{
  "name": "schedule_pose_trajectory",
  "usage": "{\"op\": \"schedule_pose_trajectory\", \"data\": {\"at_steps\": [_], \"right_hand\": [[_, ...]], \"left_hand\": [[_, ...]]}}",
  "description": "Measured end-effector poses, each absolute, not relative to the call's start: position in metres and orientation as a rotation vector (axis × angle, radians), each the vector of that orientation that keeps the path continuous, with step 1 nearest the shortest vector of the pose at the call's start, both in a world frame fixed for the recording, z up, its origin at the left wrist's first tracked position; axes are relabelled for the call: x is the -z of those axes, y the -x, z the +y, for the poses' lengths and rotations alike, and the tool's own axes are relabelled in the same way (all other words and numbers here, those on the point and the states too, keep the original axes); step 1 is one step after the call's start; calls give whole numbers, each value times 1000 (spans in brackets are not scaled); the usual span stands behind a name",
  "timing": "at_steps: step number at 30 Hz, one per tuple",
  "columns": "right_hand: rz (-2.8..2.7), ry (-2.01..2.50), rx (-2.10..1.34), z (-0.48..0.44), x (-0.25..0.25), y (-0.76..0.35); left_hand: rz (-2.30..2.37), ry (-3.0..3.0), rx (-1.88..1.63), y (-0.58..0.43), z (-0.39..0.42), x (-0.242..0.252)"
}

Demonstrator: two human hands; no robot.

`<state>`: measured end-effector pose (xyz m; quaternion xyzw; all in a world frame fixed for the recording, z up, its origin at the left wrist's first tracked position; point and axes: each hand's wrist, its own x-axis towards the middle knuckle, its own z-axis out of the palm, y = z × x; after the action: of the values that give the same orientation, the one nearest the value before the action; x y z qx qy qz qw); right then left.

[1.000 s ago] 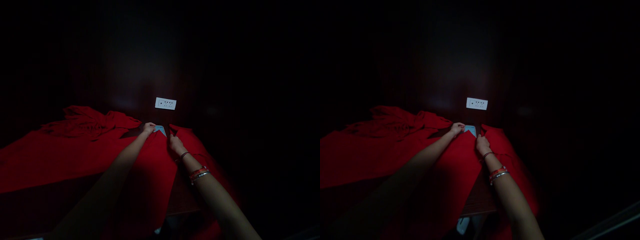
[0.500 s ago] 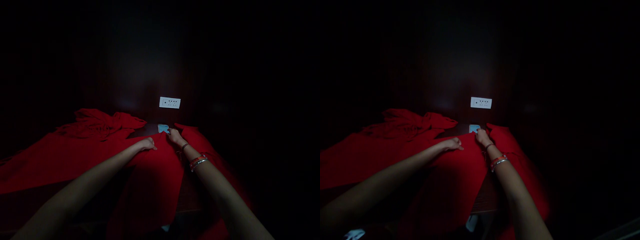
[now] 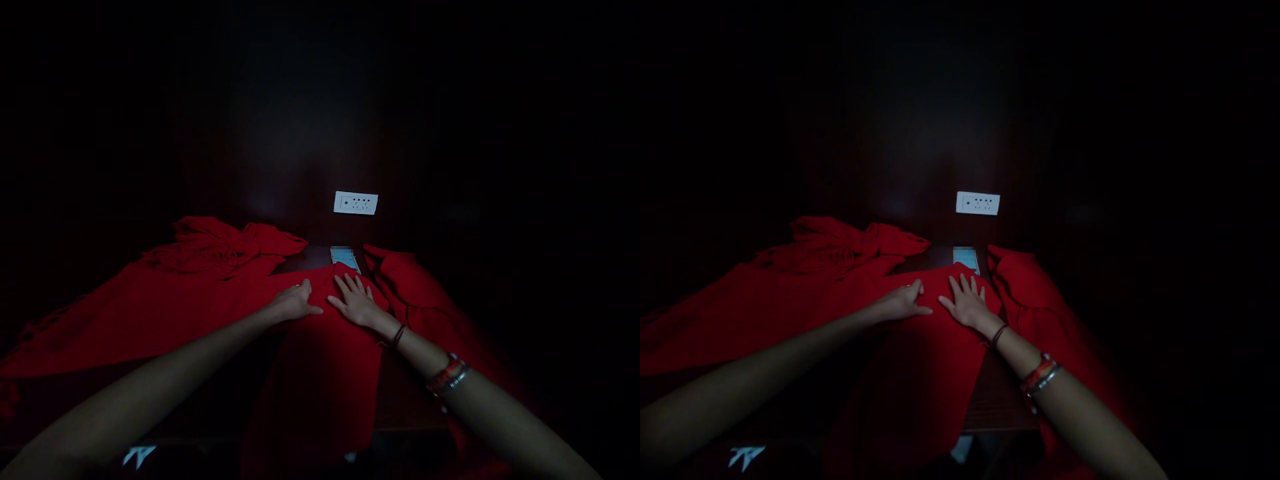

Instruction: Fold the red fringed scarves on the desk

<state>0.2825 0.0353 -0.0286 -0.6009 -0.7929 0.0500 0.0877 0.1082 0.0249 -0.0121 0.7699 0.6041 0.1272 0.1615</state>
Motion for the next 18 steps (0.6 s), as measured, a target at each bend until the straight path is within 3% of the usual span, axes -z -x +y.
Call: {"op": "schedule_pose_trajectory", "data": {"at_steps": [8,18], "right_hand": [[-2435,1917,-235,24,35,-280],[-2424,1904,-211,21,33,-282]], "left_hand": [[1435,-2338,72,-77,-30,-8],[1300,-2330,388,-40,-34,-17]]}}
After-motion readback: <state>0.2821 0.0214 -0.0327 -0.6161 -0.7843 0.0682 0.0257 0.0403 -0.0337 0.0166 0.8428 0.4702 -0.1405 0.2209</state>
